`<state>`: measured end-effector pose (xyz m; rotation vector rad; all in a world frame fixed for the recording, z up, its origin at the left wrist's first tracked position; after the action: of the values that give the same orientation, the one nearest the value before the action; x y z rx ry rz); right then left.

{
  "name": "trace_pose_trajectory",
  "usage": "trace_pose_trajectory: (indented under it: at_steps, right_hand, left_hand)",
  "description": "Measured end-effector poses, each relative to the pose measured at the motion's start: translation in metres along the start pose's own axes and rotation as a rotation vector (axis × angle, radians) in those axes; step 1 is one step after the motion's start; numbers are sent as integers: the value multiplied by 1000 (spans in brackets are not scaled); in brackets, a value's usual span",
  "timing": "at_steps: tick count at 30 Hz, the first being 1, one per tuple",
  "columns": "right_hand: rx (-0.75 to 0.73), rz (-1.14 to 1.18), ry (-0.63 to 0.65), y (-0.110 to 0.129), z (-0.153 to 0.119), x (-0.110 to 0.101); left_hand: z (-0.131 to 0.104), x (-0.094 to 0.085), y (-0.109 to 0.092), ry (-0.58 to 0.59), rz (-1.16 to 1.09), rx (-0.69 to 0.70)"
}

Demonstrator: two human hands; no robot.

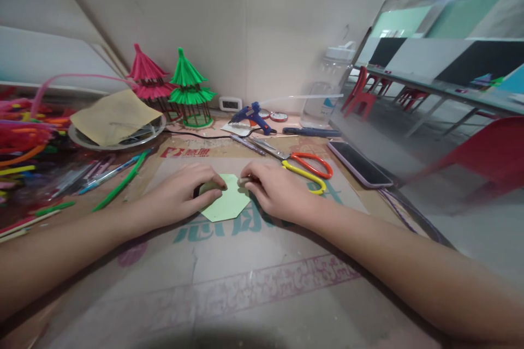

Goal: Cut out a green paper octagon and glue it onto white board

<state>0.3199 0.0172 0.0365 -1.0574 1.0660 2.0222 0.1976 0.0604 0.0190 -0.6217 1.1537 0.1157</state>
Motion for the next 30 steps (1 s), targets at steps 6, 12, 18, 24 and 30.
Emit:
trace_pose_trajectory:
  at_steps: [6, 12, 18, 24, 30]
  right_hand:
    - [107, 611, 24, 5, -7, 7]
    - [203, 391, 5, -44, 2, 3]
    - [255, 242, 109, -66, 7, 3]
    - [19, 551, 386, 33, -10, 28]
    - [95, 919, 393, 51, 1, 32]
  left_hand:
    - [-2, -6, 3, -56, -90, -53]
    - [-11, -39, 40, -412, -387, -349]
    - [-15, -33, 90, -567, -748, -517]
    - [-18, -29, 108, -598, -845, -575]
    - [-17, -26, 108, -571, -976, -616]
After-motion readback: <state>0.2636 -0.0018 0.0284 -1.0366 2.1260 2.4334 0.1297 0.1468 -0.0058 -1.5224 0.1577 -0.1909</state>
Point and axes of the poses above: each hand's wrist, its own z-axis towards the middle knuckle, its own x-axis out of the palm, y = z × x, the point moved 10 cm from there along z, towards the middle knuckle, and after that the axes turned 2 degrees about x, right-handed, at the moved point
